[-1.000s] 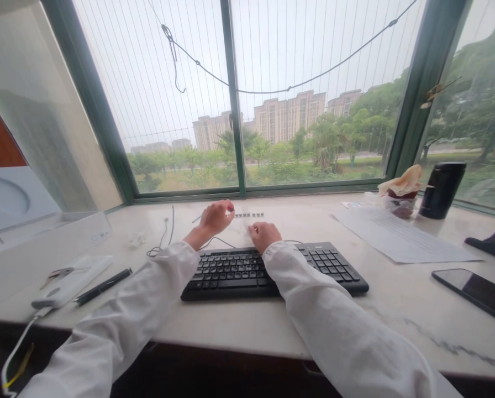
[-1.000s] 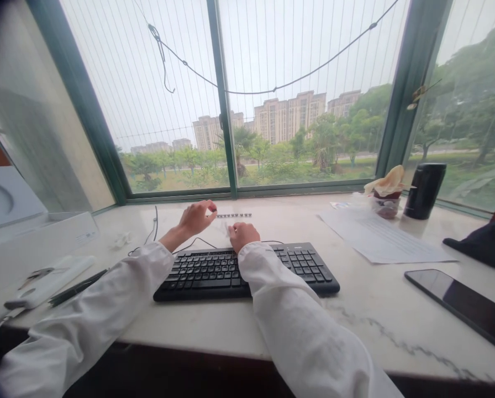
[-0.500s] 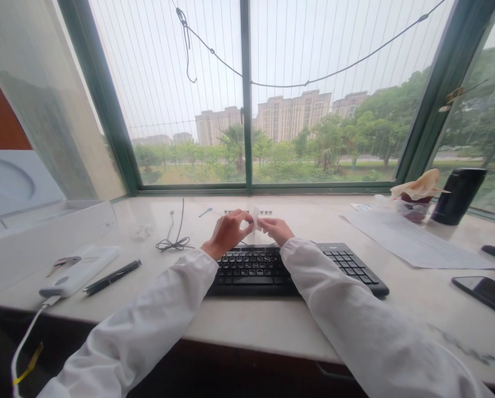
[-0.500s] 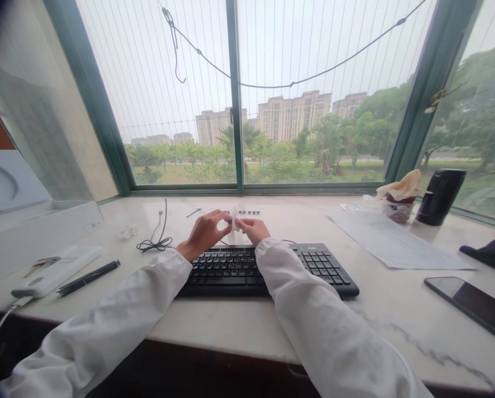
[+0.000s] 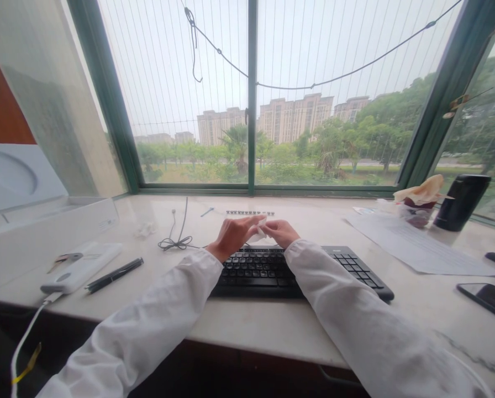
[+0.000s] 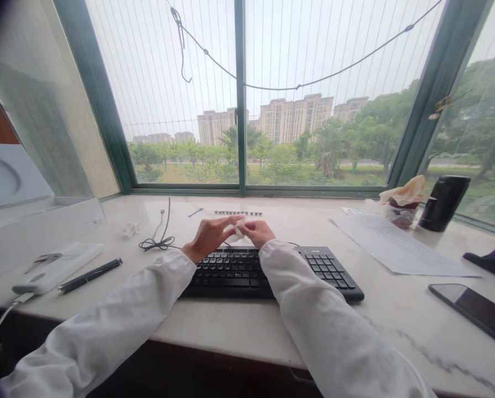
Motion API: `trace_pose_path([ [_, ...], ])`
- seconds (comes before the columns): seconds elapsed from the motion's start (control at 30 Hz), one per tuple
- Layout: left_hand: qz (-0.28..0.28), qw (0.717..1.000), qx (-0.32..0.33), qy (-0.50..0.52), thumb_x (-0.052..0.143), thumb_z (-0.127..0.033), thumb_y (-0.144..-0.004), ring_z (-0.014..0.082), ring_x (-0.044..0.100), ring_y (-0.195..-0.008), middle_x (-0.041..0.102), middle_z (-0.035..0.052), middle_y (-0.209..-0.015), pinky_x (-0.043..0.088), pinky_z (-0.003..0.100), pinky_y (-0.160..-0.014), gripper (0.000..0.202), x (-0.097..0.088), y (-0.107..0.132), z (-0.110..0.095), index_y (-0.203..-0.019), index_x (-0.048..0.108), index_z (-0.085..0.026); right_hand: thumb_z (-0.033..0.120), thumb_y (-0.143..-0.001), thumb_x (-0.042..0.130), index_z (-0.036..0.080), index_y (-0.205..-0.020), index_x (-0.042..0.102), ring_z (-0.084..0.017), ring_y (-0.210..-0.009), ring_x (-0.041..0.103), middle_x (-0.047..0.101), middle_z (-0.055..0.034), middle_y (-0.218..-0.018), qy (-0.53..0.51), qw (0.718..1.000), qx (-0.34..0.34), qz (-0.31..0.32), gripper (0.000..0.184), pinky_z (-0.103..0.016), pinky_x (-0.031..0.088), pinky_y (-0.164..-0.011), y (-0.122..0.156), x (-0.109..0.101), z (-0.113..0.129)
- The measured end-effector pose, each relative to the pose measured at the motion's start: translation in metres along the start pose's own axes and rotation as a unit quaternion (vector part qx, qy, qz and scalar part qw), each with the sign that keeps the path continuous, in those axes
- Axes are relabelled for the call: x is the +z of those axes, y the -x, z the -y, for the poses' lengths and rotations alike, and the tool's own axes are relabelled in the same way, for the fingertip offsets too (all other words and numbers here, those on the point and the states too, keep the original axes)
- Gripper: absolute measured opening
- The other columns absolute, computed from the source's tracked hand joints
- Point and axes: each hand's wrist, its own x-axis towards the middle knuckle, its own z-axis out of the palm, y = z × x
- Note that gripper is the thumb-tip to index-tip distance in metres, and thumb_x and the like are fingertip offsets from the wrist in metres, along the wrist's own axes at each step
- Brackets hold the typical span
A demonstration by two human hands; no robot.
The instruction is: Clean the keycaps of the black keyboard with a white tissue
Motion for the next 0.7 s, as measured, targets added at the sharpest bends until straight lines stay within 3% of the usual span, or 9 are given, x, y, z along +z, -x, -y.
trace_pose_path([
  [0.13, -0.011, 0.999, -0.032, 0.015, 0.065, -0.037, -0.087, 0.0156, 0.072, -0.077, 0.076, -0.0044, -0.091, 0.049, 0.022, -0.066, 0.03, 0.0036, -0.0009, 0.0015, -0.116, 0.064, -0.03, 0.079, -0.063, 0.059, 0.012, -0.09, 0.077, -0.024, -0.08, 0.06, 0.071, -0.0086, -0.082, 0.003, 0.999, -0.036, 0.003, 0.075, -0.035, 0.043, -0.077, -0.0038, -0.0013, -0.0039],
  [0.37, -0.015, 0.999, -0.043, 0.027, 0.063, -0.037, -0.088, 0.0128, 0.069, -0.069, 0.076, -0.0048, -0.09, 0.048, 0.022, -0.068, 0.026, 0.0036, -0.001, 0.0027, -0.112, 0.066, -0.03, 0.081, -0.069, 0.049, 0.01, -0.09, 0.077, -0.014, -0.059, 0.043, 0.051, -0.0006, -0.055, 0.071, 0.997, 0.012, -0.002, 0.079, -0.029, 0.035, -0.06, -0.0046, -0.0031, -0.0048],
  [0.53, 0.0, 0.999, -0.02, 0.034, 0.059, -0.043, -0.09, 0.0111, 0.068, -0.067, 0.076, -0.0047, -0.092, 0.046, 0.021, -0.065, 0.028, 0.0011, 0.0004, 0.0012, -0.114, 0.066, -0.03, 0.075, -0.07, 0.056, 0.013, -0.099, 0.076, -0.015, -0.064, 0.047, 0.06, -0.0019, -0.065, 0.048, 0.998, 0.027, 0.033, 0.071, -0.028, 0.036, -0.065, 0.0005, -0.0041, 0.001],
  [0.7, -0.005, 0.999, -0.029, 0.019, 0.06, -0.042, -0.089, 0.0114, 0.068, -0.067, 0.076, -0.0064, -0.089, 0.046, 0.021, -0.065, 0.027, 0.0031, 0.0008, 0.0035, -0.113, 0.067, -0.032, 0.077, -0.059, 0.064, 0.011, -0.09, 0.077, -0.018, -0.069, 0.052, 0.064, -0.0036, -0.067, 0.005, 0.999, 0.018, 0.036, 0.074, -0.031, 0.038, -0.068, -0.0019, -0.0061, 0.0016],
])
